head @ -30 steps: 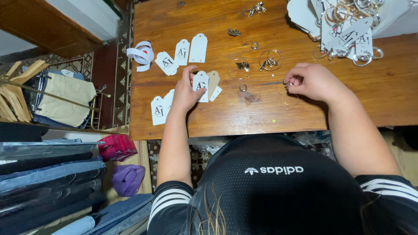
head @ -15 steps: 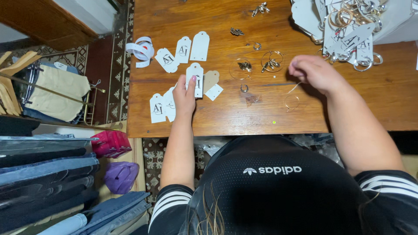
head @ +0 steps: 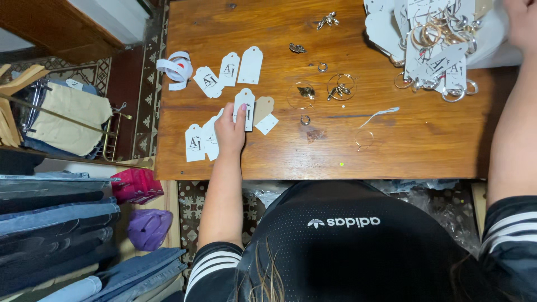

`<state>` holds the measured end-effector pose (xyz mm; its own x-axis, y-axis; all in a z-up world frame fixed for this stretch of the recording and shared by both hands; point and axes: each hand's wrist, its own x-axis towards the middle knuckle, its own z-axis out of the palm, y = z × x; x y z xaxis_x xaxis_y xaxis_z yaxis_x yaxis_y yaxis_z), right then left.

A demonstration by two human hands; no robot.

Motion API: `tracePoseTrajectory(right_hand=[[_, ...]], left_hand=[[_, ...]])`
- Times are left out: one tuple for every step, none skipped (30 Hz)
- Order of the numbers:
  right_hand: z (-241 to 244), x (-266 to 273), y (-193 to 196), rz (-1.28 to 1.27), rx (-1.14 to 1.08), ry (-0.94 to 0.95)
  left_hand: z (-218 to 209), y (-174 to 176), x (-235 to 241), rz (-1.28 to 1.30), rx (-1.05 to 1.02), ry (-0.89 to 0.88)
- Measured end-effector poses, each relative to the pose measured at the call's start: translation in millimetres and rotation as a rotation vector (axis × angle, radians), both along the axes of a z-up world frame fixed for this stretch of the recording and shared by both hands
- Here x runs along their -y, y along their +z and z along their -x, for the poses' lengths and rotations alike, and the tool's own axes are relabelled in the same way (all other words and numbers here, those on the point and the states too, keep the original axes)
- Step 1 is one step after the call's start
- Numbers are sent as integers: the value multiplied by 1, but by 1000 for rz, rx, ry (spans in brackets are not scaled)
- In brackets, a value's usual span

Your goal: The person attaches small metal clasps to white paper tags using a thin string. They pick up a tag and a clasp, thread the string through the clasp and the tag hole, and then place the finished item on a pile of completed tags.

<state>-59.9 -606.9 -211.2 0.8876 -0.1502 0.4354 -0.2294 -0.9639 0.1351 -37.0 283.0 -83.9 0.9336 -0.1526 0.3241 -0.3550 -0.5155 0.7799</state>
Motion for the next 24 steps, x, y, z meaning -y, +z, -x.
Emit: tracePoseTrajectory(right_hand=[[8,-18,13,-327,102,9],[17,-36,26,-669,199,25],[23,-55,38,-671,195,27],[30,-73,50,-739,193,26],[40,-89,62,-806,192,21],[46,-101,70,-806,189,18],[51,-112,80,-709,279,98],[57,-123,90,-610,365,182],[68,-149,109,-610,361,184],[79,-175,127,-441,394,153],[90,-202,145,-276,423,129],[93,-235,165,-277,419,132],[97,-270,185,-311,287,263],[102,-305,205,-340,158,395],[102,-337,216,-343,154,401],[103,-370,227,-416,-178,446],[104,-403,239,-478,-508,489],[111,-428,246,-478,-513,497],[118,-454,255,-431,-654,575],[125,-479,264,-380,-795,652],[123,-482,247,-377,-798,661],[122,-485,230,-296,-785,662],[120,-488,212,-216,-773,663],[119,-490,203,-213,-777,672]], left_hand=[[0,-2,-1,-12,6,11],[0,-5,-2,-25,12,22],[1,-4,-3,-26,9,25],[2,-3,-3,-8,17,37],[2,-3,-1,11,26,44],[3,-3,-1,10,22,43],[5,-2,0,20,59,59],[6,0,1,31,97,74],[9,2,4,31,94,77],[13,4,7,53,85,97],[17,6,9,73,75,119],[21,8,14,73,72,122],[26,10,18,102,83,124],[31,11,22,130,95,126],[40,18,27,128,92,132],[49,24,32,141,63,138],[57,31,37,154,33,146],[60,26,37,152,31,154],[62,23,37,124,111,134],[65,20,37,96,190,114],[63,16,36,95,189,124],[61,12,35,75,215,104],[60,8,34,55,240,84],[62,9,34,54,238,94]])
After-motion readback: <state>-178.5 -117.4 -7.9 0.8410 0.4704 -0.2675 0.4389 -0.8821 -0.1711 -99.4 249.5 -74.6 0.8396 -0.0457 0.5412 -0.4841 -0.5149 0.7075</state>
